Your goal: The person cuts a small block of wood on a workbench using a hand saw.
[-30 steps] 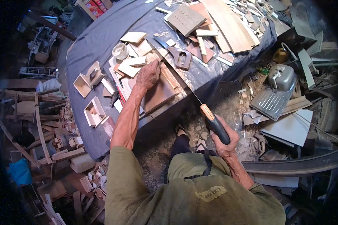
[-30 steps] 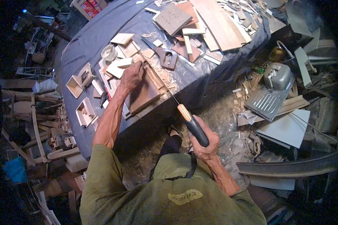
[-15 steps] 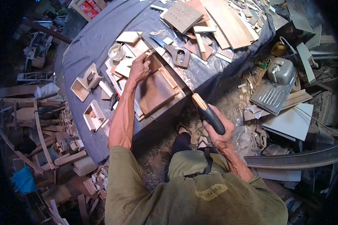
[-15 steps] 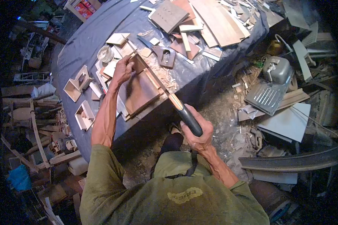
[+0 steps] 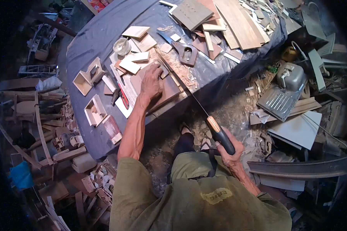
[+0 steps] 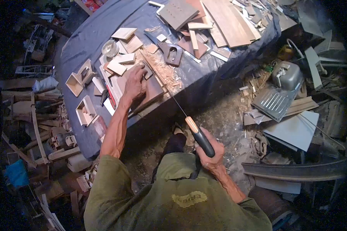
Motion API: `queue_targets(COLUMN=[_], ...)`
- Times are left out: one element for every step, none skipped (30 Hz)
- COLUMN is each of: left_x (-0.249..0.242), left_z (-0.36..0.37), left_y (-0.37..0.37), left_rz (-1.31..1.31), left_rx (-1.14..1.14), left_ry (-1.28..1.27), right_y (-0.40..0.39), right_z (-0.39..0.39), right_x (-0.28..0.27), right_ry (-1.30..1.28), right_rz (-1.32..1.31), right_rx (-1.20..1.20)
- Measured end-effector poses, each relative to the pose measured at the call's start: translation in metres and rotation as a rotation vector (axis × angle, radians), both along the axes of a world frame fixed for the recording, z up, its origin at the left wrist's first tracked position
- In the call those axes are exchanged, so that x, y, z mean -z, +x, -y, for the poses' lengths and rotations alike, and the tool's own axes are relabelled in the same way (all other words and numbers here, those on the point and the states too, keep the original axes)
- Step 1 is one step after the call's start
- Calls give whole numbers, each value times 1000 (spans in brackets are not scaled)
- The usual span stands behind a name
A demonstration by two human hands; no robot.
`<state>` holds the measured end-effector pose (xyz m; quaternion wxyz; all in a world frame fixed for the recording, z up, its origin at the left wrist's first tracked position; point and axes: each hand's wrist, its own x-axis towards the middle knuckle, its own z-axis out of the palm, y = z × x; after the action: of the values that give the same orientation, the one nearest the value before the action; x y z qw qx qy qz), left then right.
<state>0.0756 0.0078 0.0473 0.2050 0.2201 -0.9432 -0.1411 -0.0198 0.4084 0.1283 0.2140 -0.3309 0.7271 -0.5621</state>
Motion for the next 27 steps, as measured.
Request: queue_targets(left_x=[-3,-4,-7,-9,-11,-16,-18,-18,-18,-17,-15,-14,-12,-11,-13,-15,-14,-11,-7,-4,-7,-8,-4,-9,-14,-16,-15], left_z=[-1,-1,-1,-1,0,0,-1,-3,-3,-3,-1,1,2,3,4,4,4,5,7,14,22,26,24,23,22,21,21], left_y=[0,1,0,0,-1,-4,-8,-9,-10,-11,-12,-14,-15,-17,-18,-19,-19,-18,-17,-14,-11,-9,-9,-10,-11,-12,-13], left_rz=[19,24,29,35,79,122,164,139,114,89,68,48,28,46,64,82,-3,-89,-174,-174,-174,-174,-300,-297,-296,-293,-312], left_rx=[-25,-29,-31,-34,-83,-131,-178,-191,-206,-222,-210,-196,-182,-187,-193,-199,-182,-164,-144,-216,-287,-359,-475,-512,-548,-585,-598], left_ry=[104,92,78,64,52,43,34,76,117,157,175,194,215,231,247,262,235,207,179,97,15,-67,90,142,195,248,238], right_y=[0,-1,-2,-2,-3,-4,-5,-6,-6,-7,-8,-8,-8,-9,-9,-9,-9,-9,-9,-10,-10,-10,-10,-10,-10,-10,-10], right_z=[-1,-1,-1,-2,-2,-2,-4,-5,-7,-7,-8,-10,-12,-13,-13,-13,-13,-12,-12,-12,-13,-13,-12,-11,-11,-10,-9], right_x=[0,0,2,3,3,2,2,2,3,3,3,1,0,-1,-2,-3,-3,-4,-4,-4,-5,-6,-6,-7,-7,-8,-9], right_ry=[-4,9,21,34,23,14,6,8,9,10,21,34,48,49,50,50,47,43,39,41,45,49,52,54,55,53,50], right_rz=[-1,36,72,109,101,92,82,86,90,94,118,144,168,172,177,182,180,177,176,183,191,199,210,219,226,215,205], right_rx=[7,15,24,34,32,32,33,37,39,40,42,45,49,49,48,47,49,52,56,59,63,65,70,74,78,76,72])
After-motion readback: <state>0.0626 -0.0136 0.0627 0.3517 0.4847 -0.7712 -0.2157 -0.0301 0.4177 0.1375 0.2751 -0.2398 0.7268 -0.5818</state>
